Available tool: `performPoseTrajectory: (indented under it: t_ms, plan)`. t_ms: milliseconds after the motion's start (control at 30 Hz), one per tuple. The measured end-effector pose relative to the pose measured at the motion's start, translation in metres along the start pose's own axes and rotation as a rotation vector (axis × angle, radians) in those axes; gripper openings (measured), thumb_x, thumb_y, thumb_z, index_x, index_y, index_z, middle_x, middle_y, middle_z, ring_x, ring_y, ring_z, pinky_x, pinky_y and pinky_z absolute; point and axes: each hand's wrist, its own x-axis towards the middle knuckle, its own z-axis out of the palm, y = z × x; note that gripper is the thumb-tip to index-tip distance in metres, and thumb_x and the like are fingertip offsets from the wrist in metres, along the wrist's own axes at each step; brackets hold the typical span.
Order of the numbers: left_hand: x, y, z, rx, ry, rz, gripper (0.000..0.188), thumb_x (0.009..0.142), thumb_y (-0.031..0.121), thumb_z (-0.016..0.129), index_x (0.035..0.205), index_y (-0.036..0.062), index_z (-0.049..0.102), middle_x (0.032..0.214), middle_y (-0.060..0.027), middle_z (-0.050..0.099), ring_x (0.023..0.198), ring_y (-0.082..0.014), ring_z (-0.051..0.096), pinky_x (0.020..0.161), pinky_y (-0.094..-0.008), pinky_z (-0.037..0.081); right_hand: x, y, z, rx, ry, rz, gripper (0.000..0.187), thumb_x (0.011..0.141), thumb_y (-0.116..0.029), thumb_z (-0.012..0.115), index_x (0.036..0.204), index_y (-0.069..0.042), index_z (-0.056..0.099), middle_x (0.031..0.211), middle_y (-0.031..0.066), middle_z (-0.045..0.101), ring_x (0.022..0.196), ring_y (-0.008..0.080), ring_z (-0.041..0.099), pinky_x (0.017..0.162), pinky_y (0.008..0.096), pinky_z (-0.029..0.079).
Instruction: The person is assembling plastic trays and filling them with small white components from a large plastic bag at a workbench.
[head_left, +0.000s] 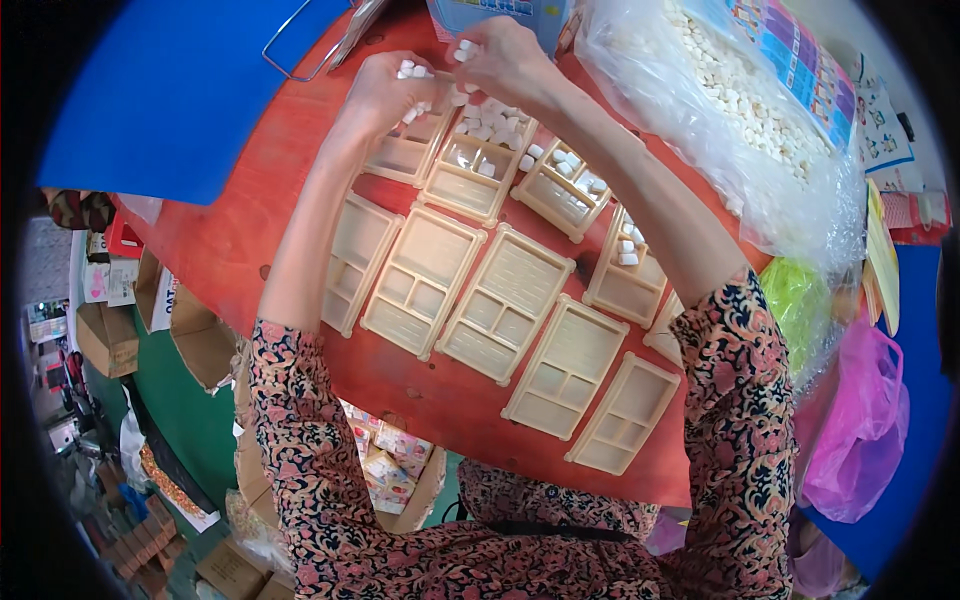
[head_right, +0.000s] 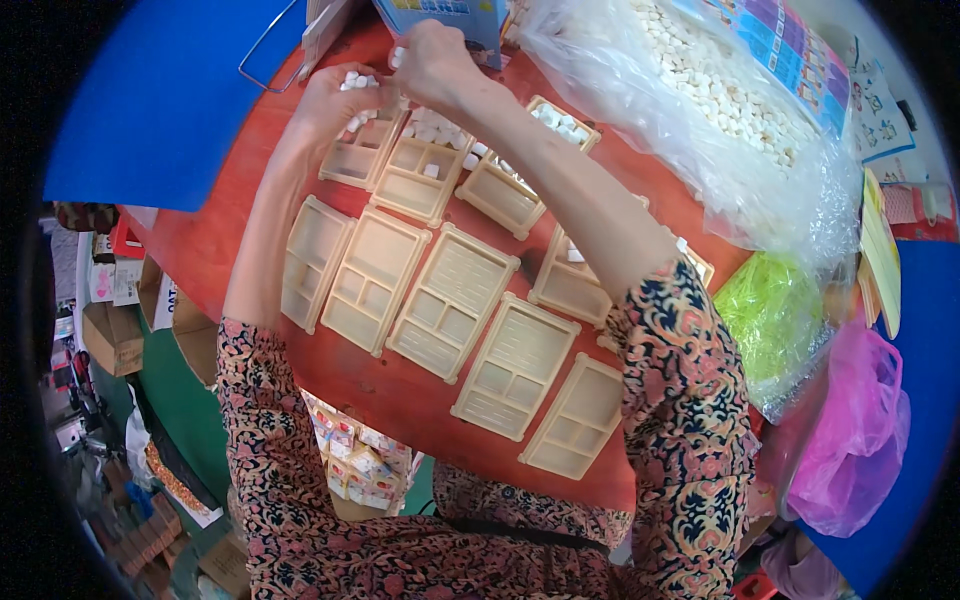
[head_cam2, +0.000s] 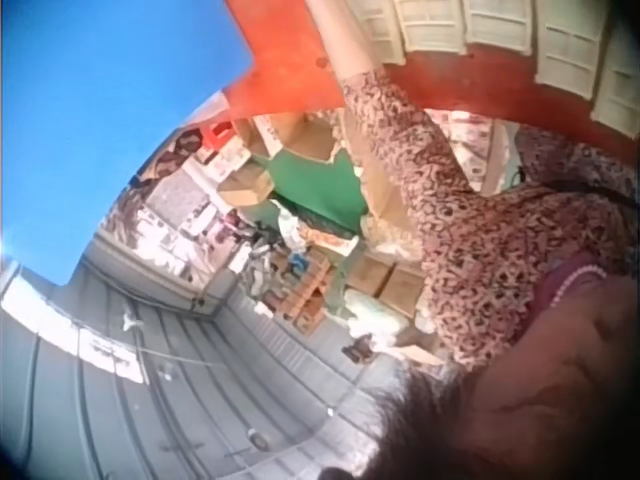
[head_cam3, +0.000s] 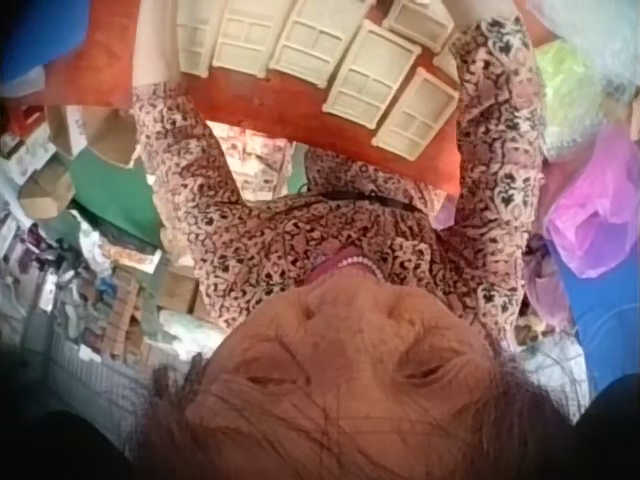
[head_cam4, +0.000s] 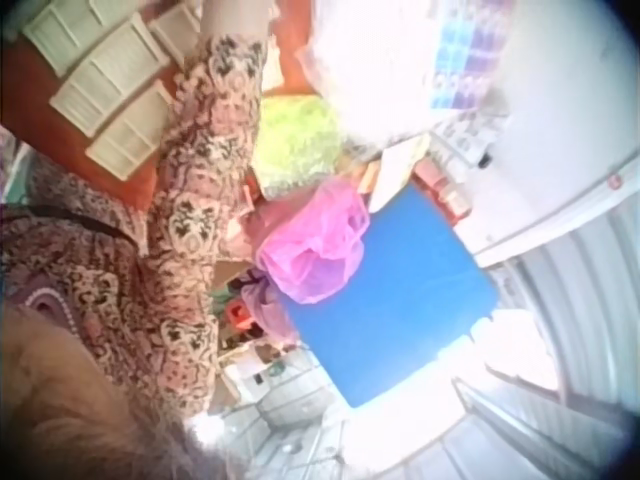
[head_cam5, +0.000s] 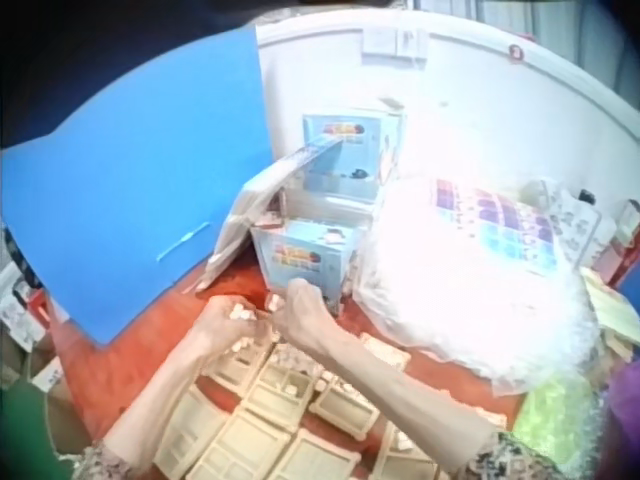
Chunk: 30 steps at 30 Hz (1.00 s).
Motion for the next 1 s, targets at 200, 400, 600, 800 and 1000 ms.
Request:
performPoseTrajectory:
  t_ms: [200, 400, 600, 800, 1000]
  plan:
    - [0.013, -0.004, -0.006, 0.21, 0.101, 0.002, 0.022, 0.069, 0.017, 0.067, 0.079, -0.0006, 0.06, 0.062, -0.0044, 0.059, 0.053, -0.0086, 0.053, 0.046, -0.0241, 0.041, 0.02, -0.002, 0.026, -0.178, 0.038, -0.061, 0.026, 0.067, -0.01, 0.067, 0.092, -0.001, 0.066, 0.076, 0.0182, 0.065, 0.066, 0.0243, 0.066, 0.061, 0.0327, 0.053]
    - [0.006, -0.004, -0.009, 0.281, 0.127, 0.07, 0.025, 0.069, 0.018, 0.069, 0.081, -0.0026, 0.061, 0.063, -0.0054, 0.059, 0.057, -0.0104, 0.056, 0.051, -0.0255, 0.044, 0.021, 0.004, 0.033, -0.449, -0.009, -0.214, 0.033, 0.065, -0.006, 0.067, 0.098, -0.001, 0.064, 0.091, 0.0194, 0.065, 0.085, 0.0325, 0.063, 0.075, 0.0358, 0.051]
    - [0.004, -0.019, -0.012, 0.367, 0.245, 0.166, 0.023, 0.07, 0.012, 0.067, 0.087, -0.0034, 0.064, 0.068, -0.0131, 0.063, 0.062, -0.0181, 0.061, 0.059, -0.0318, 0.048, 0.009, 0.001, 0.04, -0.41, -0.037, -0.269, 0.031, 0.067, -0.001, 0.063, 0.099, -0.002, 0.062, 0.099, 0.018, 0.061, 0.093, 0.0338, 0.059, 0.08, 0.0393, 0.048]
    - [0.0, -0.018, -0.014, 0.456, 0.287, 0.224, 0.016, 0.069, 0.008, 0.065, 0.082, -0.002, 0.066, 0.07, -0.018, 0.063, 0.066, -0.0246, 0.064, 0.064, -0.0343, 0.048, 0.01, 0.011, 0.037, -0.399, 0.063, -0.458, 0.023, 0.068, 0.002, 0.059, 0.091, -0.002, 0.064, 0.095, 0.016, 0.061, 0.088, 0.0336, 0.059, 0.076, 0.0391, 0.048]
    - [-0.004, -0.017, -0.013, 0.479, 0.268, 0.188, 0.012, 0.069, 0.006, 0.064, 0.078, -0.0021, 0.066, 0.068, -0.017, 0.063, 0.065, -0.0228, 0.064, 0.062, -0.0335, 0.048, 0.016, 0.006, 0.044, -0.459, -0.024, -0.553, 0.017, 0.065, 0.001, 0.061, 0.081, -0.001, 0.064, 0.087, 0.0161, 0.061, 0.086, 0.0355, 0.059, 0.073, 0.0409, 0.049]
